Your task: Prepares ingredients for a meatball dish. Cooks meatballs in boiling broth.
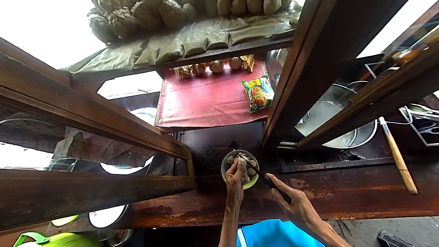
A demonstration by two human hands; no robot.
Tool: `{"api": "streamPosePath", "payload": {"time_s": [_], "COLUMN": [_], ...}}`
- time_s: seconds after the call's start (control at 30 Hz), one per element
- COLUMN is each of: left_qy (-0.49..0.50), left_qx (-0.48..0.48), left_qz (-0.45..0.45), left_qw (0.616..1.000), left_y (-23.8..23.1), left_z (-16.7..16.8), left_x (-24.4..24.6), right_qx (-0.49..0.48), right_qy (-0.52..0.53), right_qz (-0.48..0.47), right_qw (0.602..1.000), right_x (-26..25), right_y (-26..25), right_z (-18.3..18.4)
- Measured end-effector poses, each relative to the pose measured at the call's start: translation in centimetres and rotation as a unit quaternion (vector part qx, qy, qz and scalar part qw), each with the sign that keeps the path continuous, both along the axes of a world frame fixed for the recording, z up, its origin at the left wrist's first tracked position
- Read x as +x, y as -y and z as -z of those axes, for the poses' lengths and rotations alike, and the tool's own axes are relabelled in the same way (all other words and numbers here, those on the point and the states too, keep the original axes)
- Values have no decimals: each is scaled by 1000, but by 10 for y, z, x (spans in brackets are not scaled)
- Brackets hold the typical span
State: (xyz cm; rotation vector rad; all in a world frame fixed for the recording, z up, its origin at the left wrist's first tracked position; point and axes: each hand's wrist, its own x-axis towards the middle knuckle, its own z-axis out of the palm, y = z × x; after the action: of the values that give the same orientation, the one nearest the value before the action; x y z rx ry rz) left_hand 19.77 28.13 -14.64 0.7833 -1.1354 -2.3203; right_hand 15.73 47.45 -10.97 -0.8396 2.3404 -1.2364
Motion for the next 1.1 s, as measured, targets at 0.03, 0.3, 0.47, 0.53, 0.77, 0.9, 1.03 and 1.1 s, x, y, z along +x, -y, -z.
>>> {"api": "streamPosePath", "payload": {"time_s": [0.03,0.3,0.47,0.53,0.77,0.9,1.03,1.1], "left_qy": [-5,15,36,45,38,37,20,6], "left_qx": [-10,-54,-100,-118,-135,-146,-138,-114], "left_qz": [-5,10,40,43,51,44,58,64], "left_qw": [1000,998,994,991,989,988,988,991], "left_y": [1,12,9,8,6,15,27,32], "left_z": [0,1,1,2,5,4,1,-3], "left_x": [0,-4,-4,-4,-1,1,2,1], "right_qx": [2,18,21,24,41,43,36,6], "right_qy": [1,27,22,17,25,60,74,34], "right_qz": [-1,-5,3,1,-8,-14,-17,-8], "right_qw": [1000,999,1000,1000,999,997,996,999], "right_x": [1,0,-3,-6,-7,-4,-7,-7], "right_y": [-1,-13,-9,-5,-5,-15,-25,-25], "right_z": [-1,-10,-11,-10,-10,-14,-25,-25]}}
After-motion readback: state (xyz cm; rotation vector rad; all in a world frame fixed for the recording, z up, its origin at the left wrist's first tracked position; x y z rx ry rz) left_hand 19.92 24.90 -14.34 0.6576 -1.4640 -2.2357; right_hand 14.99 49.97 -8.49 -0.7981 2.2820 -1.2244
